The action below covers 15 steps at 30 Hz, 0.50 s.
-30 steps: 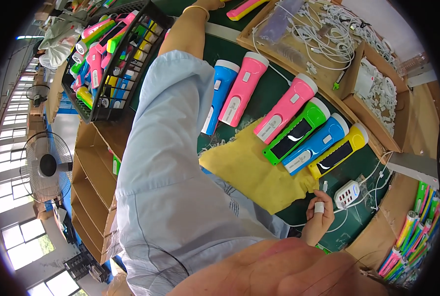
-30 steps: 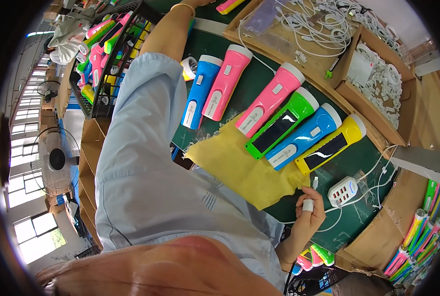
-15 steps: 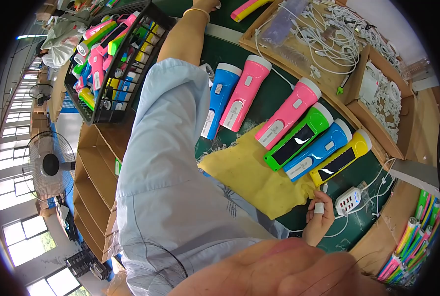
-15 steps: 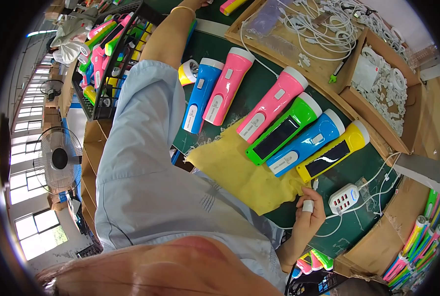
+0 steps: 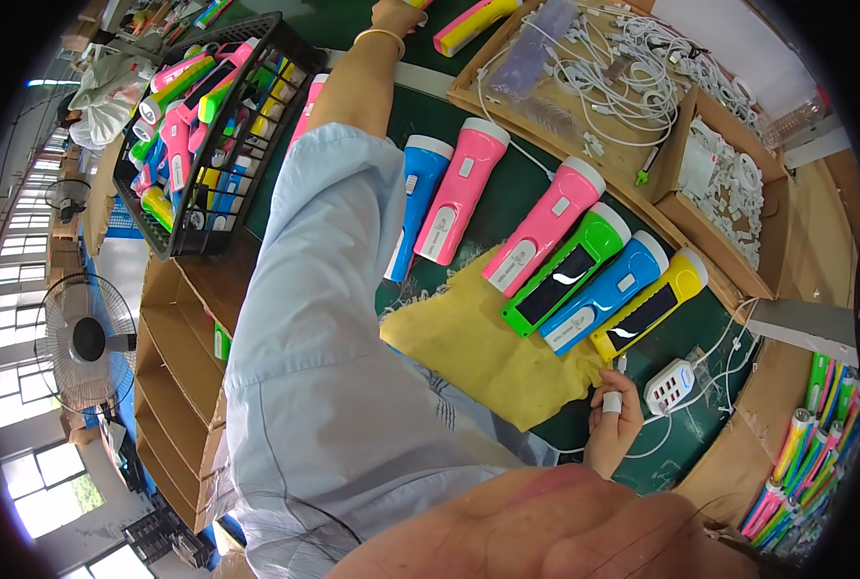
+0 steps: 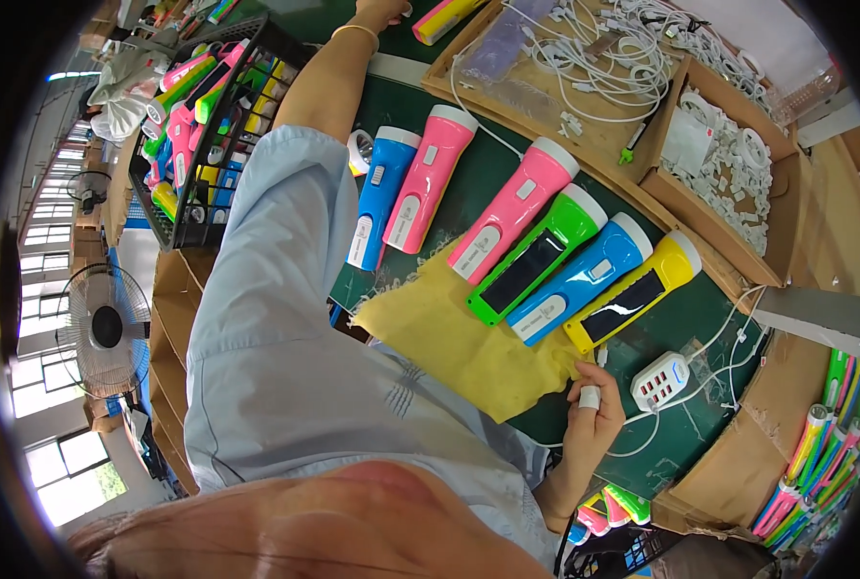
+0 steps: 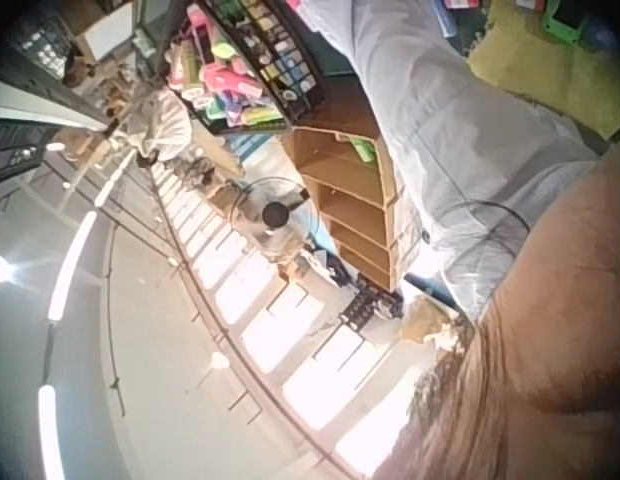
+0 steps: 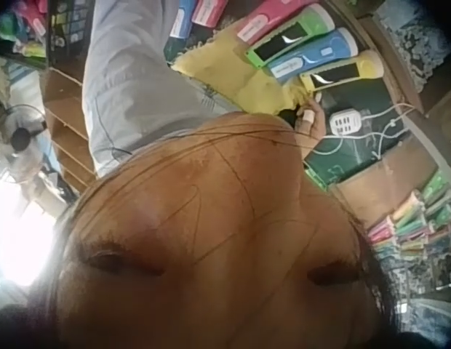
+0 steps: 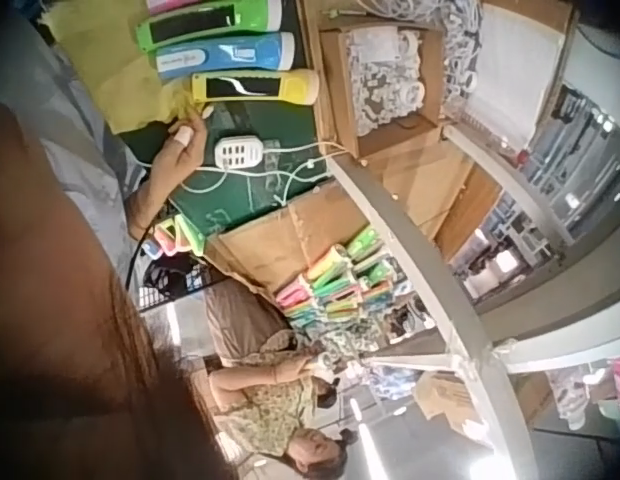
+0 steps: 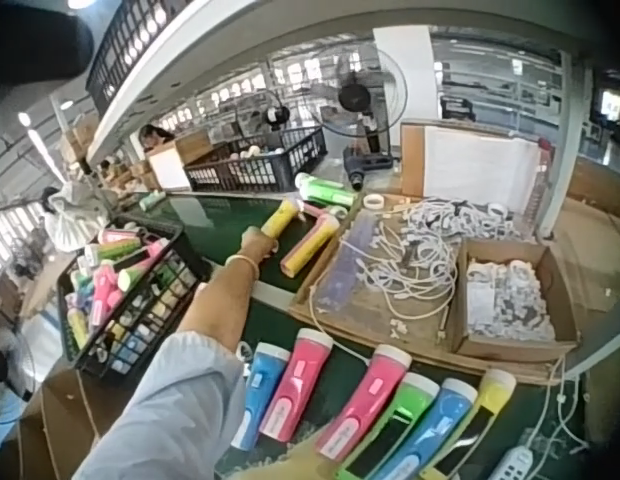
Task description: Assembling and testing various colored flashlights on an industrial production line.
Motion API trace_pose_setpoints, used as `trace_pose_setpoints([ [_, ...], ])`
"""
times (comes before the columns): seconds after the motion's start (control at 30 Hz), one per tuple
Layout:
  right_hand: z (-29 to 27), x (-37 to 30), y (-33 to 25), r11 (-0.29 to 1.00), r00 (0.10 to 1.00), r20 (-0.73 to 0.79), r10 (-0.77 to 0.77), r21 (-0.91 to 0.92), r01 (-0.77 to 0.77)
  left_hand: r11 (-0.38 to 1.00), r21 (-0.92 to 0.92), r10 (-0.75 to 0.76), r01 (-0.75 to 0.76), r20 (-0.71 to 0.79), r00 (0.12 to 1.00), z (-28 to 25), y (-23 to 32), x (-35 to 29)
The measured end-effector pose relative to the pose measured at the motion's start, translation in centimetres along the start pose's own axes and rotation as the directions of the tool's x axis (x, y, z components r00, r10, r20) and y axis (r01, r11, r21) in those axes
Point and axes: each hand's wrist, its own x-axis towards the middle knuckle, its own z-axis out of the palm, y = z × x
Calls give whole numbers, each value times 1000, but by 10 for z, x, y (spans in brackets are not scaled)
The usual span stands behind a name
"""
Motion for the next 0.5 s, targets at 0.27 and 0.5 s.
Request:
trace_pose_setpoints([
  [0.27,-1,-1,-1,1000,1000,7,-8,26,8,980,-196,17,-22,-27,999,-7,5,-15],
  [0.5,0,-1,-23,973,974,12,-226,-39,227,363,-830,361,424,544,757,-58,8,-142],
])
